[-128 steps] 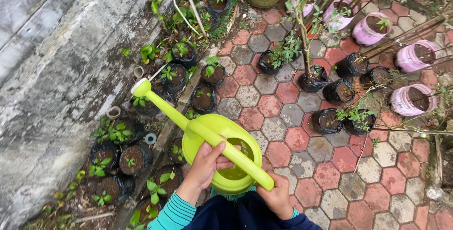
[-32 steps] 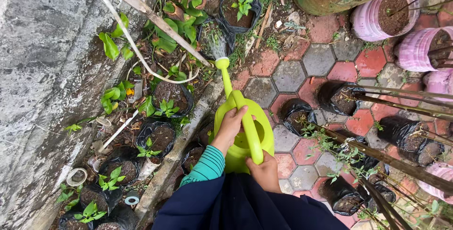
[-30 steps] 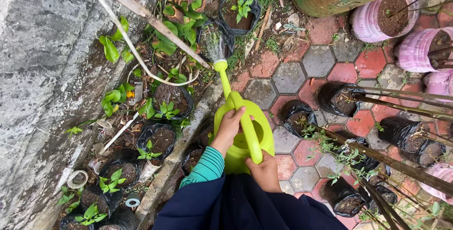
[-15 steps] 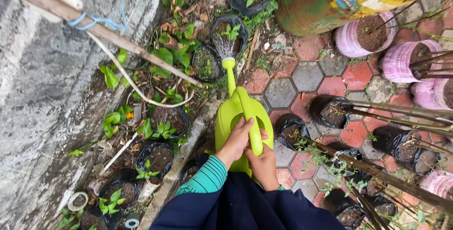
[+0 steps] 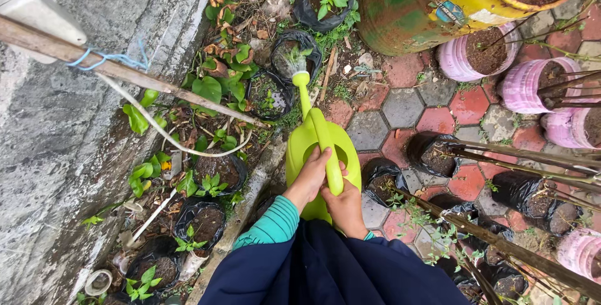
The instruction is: The person waters multiple potted plants and seedlings in a garden using a green watering can. They move along a tiled path, pouring water into various containers and ground-level plants, then walk to a water source to refill the can.
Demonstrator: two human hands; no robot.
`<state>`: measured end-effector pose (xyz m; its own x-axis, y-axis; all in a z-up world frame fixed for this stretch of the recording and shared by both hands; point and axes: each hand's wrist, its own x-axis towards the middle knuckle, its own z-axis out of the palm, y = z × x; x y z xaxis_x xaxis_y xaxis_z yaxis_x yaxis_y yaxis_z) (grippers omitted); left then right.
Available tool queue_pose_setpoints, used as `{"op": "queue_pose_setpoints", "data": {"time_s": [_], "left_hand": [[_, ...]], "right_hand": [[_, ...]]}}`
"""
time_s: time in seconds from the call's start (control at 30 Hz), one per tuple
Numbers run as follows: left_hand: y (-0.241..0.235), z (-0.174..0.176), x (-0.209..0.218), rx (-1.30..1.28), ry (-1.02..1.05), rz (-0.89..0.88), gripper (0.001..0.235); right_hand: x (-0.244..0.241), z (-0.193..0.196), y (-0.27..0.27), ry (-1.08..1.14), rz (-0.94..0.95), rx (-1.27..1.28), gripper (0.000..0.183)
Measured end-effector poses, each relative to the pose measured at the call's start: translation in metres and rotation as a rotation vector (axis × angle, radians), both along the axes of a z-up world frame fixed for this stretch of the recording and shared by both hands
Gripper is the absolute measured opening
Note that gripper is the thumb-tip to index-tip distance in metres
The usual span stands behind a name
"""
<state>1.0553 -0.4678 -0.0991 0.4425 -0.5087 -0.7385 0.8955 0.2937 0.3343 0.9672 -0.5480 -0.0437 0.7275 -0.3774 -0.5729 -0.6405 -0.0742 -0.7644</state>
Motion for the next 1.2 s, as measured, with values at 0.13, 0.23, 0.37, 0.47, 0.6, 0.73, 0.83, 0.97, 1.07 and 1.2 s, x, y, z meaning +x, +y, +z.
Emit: {"op": "queue_pose_setpoints", "data": {"time_s": [0.13,0.23,0.37,0.47,0.6,0.73,0.83,0.97,1.07,1.2], "left_hand": [[0.003,0.009,0.001,-0.073,-0.027,0.031,0.038],[0.001,0.016,0.012,-0.009,-0.079,-0.059,0.04],[-0.011,0.018,0.045,-0.07,-0.171,-0.075,0.041],[-0.022,0.009,0.076,-0.046,-0.247,-0.154,0.041],[-0.035,-0.008,0.117,-0.014,-0.348,-0.175,0.042],[-0.052,-0.016,0.152,0.009,-0.349,-0.091,0.039],[-0.072,-0.014,0.169,0.075,-0.321,-0.058,0.038],[-0.092,-0.004,0.19,-0.085,-0.328,0.033,0.038],[-0.093,0.003,0.2,-0.112,-0.377,0.007,0.04],[-0.094,0.013,0.197,-0.042,-0.474,-0.054,0.039]], "right_hand": [[-0.003,0.004,-0.002,-0.008,0.029,0.094,0.028],[0.004,0.007,-0.013,-0.096,0.114,0.156,0.028],[0.026,0.007,-0.031,-0.205,0.245,0.159,0.02],[0.054,-0.006,-0.04,-0.207,0.235,0.264,0.019],[0.094,-0.025,-0.049,-0.321,0.294,0.289,0.019],[0.136,-0.028,-0.064,-0.367,0.345,0.191,0.018],[0.15,-0.018,-0.076,-0.361,0.293,0.12,0.018],[0.167,0.0,-0.092,-0.357,0.148,0.087,0.019],[0.187,0.002,-0.101,-0.389,0.082,0.212,0.015],[0.198,-0.005,-0.104,-0.407,0.087,0.098,0.016]]}}
